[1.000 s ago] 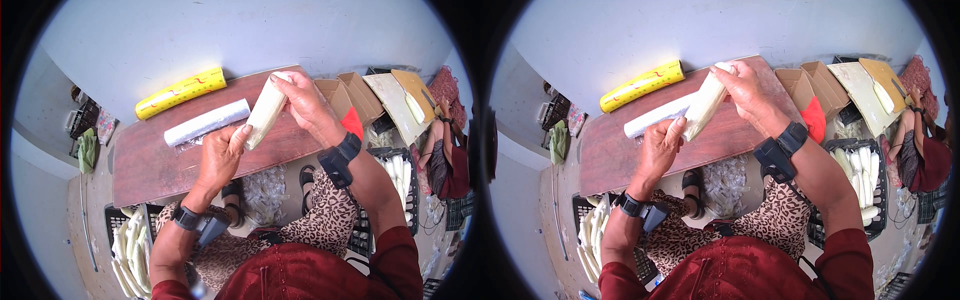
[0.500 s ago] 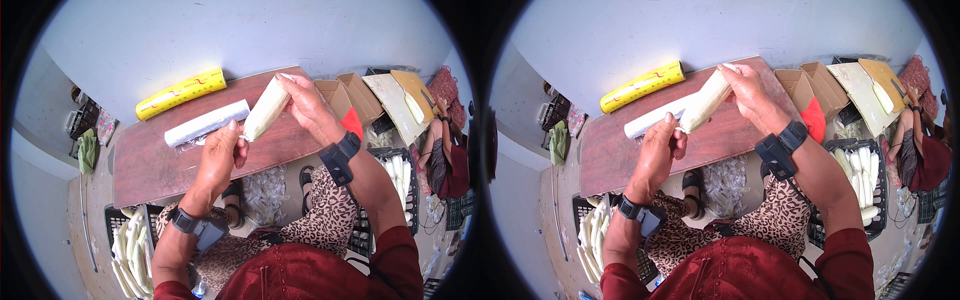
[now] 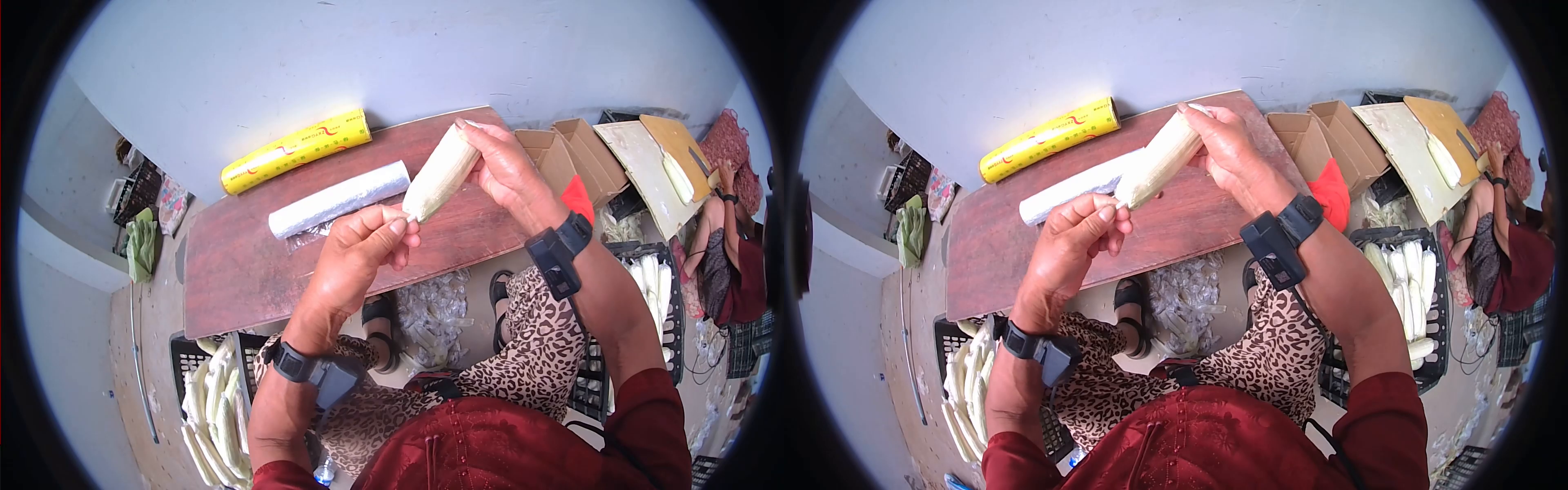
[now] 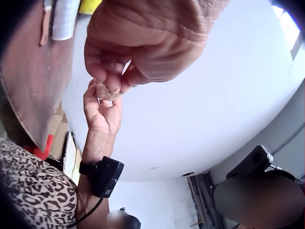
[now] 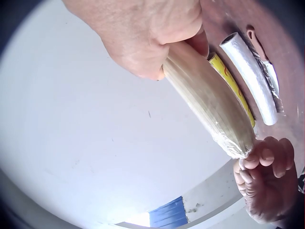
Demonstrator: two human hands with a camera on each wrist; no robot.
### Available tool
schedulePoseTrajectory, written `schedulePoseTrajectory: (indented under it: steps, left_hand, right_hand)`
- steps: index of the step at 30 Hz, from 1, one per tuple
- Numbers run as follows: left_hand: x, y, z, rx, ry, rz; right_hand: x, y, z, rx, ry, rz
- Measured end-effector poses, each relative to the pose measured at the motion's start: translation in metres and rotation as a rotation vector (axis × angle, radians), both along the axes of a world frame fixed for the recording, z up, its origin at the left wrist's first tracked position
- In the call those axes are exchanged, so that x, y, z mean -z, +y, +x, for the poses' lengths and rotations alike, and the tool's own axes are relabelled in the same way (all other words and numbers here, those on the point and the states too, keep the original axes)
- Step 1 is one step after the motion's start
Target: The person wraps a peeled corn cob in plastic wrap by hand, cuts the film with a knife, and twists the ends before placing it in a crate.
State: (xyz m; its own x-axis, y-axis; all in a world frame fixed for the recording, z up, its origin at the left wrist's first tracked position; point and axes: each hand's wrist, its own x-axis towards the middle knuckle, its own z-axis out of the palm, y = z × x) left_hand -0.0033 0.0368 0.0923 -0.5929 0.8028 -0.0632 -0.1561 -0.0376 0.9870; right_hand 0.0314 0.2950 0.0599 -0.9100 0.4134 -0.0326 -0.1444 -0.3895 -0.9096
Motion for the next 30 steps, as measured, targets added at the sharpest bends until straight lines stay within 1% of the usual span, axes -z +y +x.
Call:
schedulePoseTrajectory:
  steps: [3, 6, 12, 15, 18, 21, 24, 27, 30]
  left_hand:
    - [0.0047, 0.0001, -0.0011, -0.035, 0.144, 0.009]
    - [0.0059, 0.0013, 0.001, -0.068, 0.308, -0.04]
    - [0.002, -0.0014, -0.001, -0.087, 0.419, -0.119]
    - [0.0044, 0.0004, -0.0026, -0.137, 0.348, -0.046]
    - [0.0019, 0.0018, -0.0047, -0.137, 0.217, 0.026]
    - [0.0022, 0.0012, -0.0041, -0.112, 0.177, 0.035]
    - [0.0048, 0.0053, -0.0026, -0.19, 0.272, 0.1]
    - [0.007, 0.0066, 0.0009, -0.222, 0.488, 0.114]
    - [0.0093, 0.0047, 0.0022, -0.24, 0.789, 0.017]
  right_hand:
    - [-0.0004, -0.0004, 0.0004, 0.009, -0.009, -0.009]
    - [-0.0007, -0.0013, 0.001, -0.003, -0.007, 0.001]
    - [0.0016, -0.0027, -0.0003, -0.024, 0.008, 0.004]
    - [0.0024, -0.0019, -0.0011, -0.047, 0.007, 0.0]
    - [-0.0021, -0.0079, 0.0019, -0.059, 0.005, 0.007]
    - [-0.0023, -0.0084, 0.0012, -0.064, 0.023, -0.009]
    - [0.0014, -0.0047, -0.0013, -0.045, 0.024, -0.022]
    - [0.0018, -0.0022, -0.0018, -0.044, 0.02, -0.019]
    - [0.0023, -0.0025, -0.0016, -0.02, 0.008, -0.017]
